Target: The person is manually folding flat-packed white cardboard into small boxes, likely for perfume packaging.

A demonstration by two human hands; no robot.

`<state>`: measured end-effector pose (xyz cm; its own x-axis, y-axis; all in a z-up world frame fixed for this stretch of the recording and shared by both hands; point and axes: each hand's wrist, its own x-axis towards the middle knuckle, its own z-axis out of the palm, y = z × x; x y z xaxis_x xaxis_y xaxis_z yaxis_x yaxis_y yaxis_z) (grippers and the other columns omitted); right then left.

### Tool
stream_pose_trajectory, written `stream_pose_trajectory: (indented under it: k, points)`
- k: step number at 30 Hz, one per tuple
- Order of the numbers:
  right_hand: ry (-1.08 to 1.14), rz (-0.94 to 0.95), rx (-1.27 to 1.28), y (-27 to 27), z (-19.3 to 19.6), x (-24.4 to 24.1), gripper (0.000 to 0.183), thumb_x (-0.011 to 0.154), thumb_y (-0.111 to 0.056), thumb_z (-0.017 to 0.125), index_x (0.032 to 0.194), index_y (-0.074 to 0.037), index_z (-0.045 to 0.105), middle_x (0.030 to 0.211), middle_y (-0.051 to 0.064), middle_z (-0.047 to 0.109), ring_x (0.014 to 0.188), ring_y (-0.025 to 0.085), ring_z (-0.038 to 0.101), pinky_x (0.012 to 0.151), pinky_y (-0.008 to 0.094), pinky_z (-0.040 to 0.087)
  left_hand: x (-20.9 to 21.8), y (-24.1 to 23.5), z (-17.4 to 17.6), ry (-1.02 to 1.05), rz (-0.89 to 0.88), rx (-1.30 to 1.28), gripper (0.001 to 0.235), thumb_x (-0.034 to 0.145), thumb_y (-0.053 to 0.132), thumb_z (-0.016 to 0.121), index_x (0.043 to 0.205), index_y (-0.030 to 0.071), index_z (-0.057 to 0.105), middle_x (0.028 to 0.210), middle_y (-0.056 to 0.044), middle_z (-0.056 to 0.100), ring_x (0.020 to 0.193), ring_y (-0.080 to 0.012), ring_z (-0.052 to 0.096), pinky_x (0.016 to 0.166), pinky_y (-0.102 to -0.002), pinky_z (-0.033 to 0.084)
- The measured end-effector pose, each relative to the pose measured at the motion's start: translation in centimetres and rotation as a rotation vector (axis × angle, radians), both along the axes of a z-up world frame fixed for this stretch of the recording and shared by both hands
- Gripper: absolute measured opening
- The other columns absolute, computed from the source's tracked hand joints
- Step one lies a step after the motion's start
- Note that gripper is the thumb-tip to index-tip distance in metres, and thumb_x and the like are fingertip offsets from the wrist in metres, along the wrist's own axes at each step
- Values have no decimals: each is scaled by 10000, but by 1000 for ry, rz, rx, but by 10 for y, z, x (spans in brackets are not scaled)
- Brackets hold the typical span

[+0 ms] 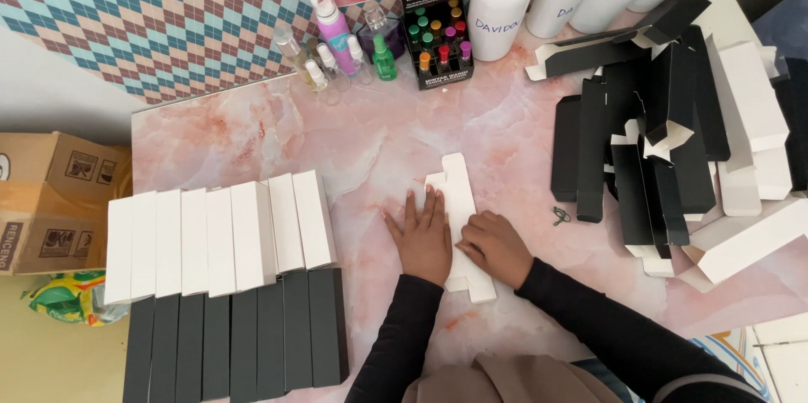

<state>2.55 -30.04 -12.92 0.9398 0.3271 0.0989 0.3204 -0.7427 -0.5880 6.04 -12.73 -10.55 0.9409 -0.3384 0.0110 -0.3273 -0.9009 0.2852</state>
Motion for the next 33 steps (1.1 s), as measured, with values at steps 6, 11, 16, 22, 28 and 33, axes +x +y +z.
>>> stream_pose_trajectory:
  k: [6, 11, 16, 22, 28, 33]
  points:
    - [-34, 50, -37, 4, 5, -47, 187, 975, -262, 635, 828, -167, 570, 833, 17, 564, 841, 243, 558, 727, 362, 425, 0, -3, 0, -17, 20, 36, 524, 1072, 266, 416, 1592, 217, 371, 1688, 29, 312, 1575, -307, 153, 1183, -763, -66]
    - [-14, 11, 52, 5, 5, -59, 192, 956, -232, 674, 799, -166, 587, 788, 8, 558, 794, 237, 571, 719, 352, 438, -3, -1, 4, -63, 7, 12, 529, 1074, 361, 418, 1584, 222, 397, 1662, -19, 362, 1564, -339, 191, 1170, -780, -53]
    - [20, -88, 281, 2, 26, -44, 186, 935, -255, 734, 783, -167, 671, 753, 11, 620, 766, 243, 621, 705, 345, 479, -3, 0, 16, -63, -37, -52, 547, 1064, 550, 384, 1561, 328, 437, 1653, -64, 371, 1555, -394, 195, 1135, -814, -72]
    - [-121, -265, 161, -31, 6, 30, 189, 920, -326, 729, 852, -157, 679, 782, 73, 639, 805, 307, 626, 756, 425, 500, -2, -2, 17, -36, -30, -40, 515, 1067, 556, 372, 1539, 368, 460, 1657, -91, 352, 1555, -407, 173, 1120, -821, -86]
    - [-23, -419, 58, -38, 8, 88, 113, 887, -270, 768, 878, -214, 671, 835, 21, 645, 821, 256, 669, 752, 382, 542, 0, -2, 30, 58, -23, -41, 513, 1069, 547, 358, 1535, 360, 466, 1667, -87, 330, 1564, -396, 143, 1124, -812, -101]
    - [68, -337, 68, -39, 14, 84, 126, 865, -147, 751, 796, -149, 646, 791, 35, 624, 764, 284, 658, 712, 404, 524, 0, -3, 23, 17, -17, -39, 516, 1075, 551, 363, 1543, 357, 459, 1666, -83, 340, 1561, -390, 164, 1128, -814, -61]
